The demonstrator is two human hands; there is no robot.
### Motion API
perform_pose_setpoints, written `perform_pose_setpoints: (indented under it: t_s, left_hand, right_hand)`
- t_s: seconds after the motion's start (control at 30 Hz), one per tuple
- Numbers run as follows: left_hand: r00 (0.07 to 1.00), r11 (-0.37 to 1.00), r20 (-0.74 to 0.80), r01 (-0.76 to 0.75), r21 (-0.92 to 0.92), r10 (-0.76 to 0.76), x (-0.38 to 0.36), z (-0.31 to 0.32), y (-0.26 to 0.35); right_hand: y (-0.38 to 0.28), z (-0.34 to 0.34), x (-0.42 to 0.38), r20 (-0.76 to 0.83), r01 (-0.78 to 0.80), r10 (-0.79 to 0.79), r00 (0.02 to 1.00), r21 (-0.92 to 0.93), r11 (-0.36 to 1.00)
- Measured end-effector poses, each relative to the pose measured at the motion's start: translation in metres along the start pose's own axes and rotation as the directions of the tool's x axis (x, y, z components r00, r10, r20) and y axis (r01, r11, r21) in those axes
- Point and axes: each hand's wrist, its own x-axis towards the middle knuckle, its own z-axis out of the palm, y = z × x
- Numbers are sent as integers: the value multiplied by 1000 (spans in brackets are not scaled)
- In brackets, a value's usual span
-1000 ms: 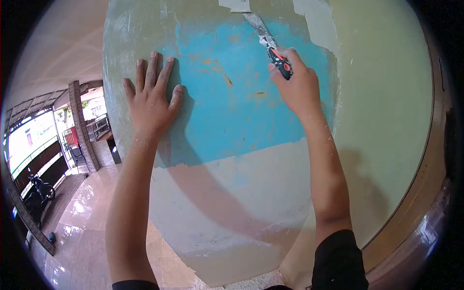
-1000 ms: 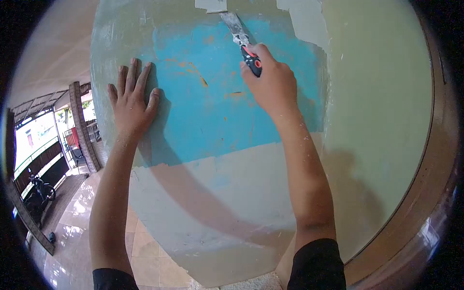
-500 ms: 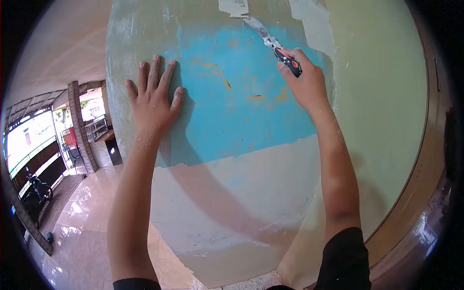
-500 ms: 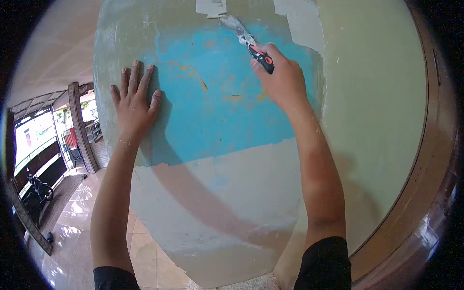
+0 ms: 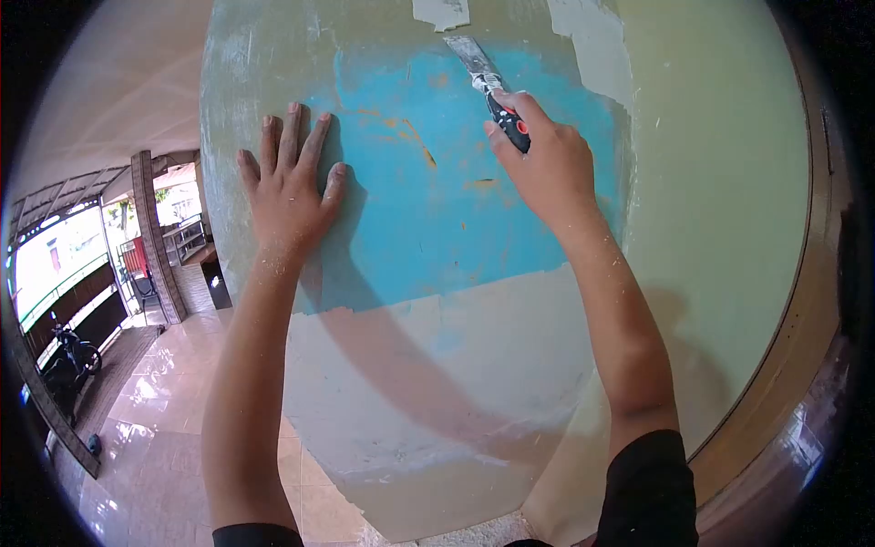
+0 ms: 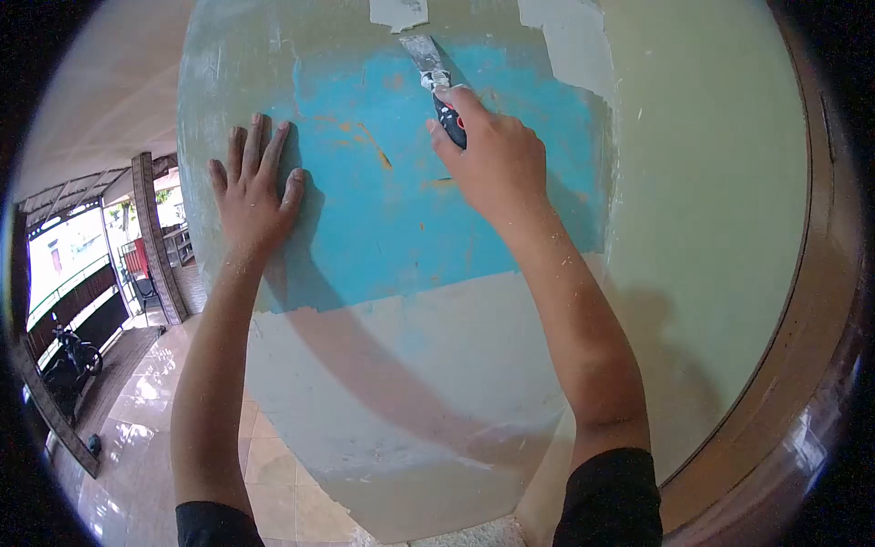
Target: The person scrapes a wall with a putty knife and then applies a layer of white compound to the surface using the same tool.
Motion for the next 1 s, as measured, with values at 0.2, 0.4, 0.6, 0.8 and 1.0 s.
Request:
perform_pose_setpoints:
  t_s: [0.2,0.4,0.6,0.8,1.0]
  left_hand:
    - [1000,1000,-17,7,-4,-7,1,0,0]
    - [1000,1000,-25,-2,24,3,0,3,-1]
    - [1000,1000,3,10,7,-10,1,0,0]
    - [1000,1000,-8,-1,15,1,1,1,-2]
    - [1000,1000,1,12,28,-12,1,1,0]
  right_hand:
    - [13,19,-11,-33,56,-54,998,84,995]
    - [3,23,-2,100,-50,50,994,-7,999]
    - [2,24,9,28,-44,45,999,-46,998]
    - [6,18,15,-6,-24,24,1000,-26,999]
    - [7,7,13,96,-85,93,991,-89,992]
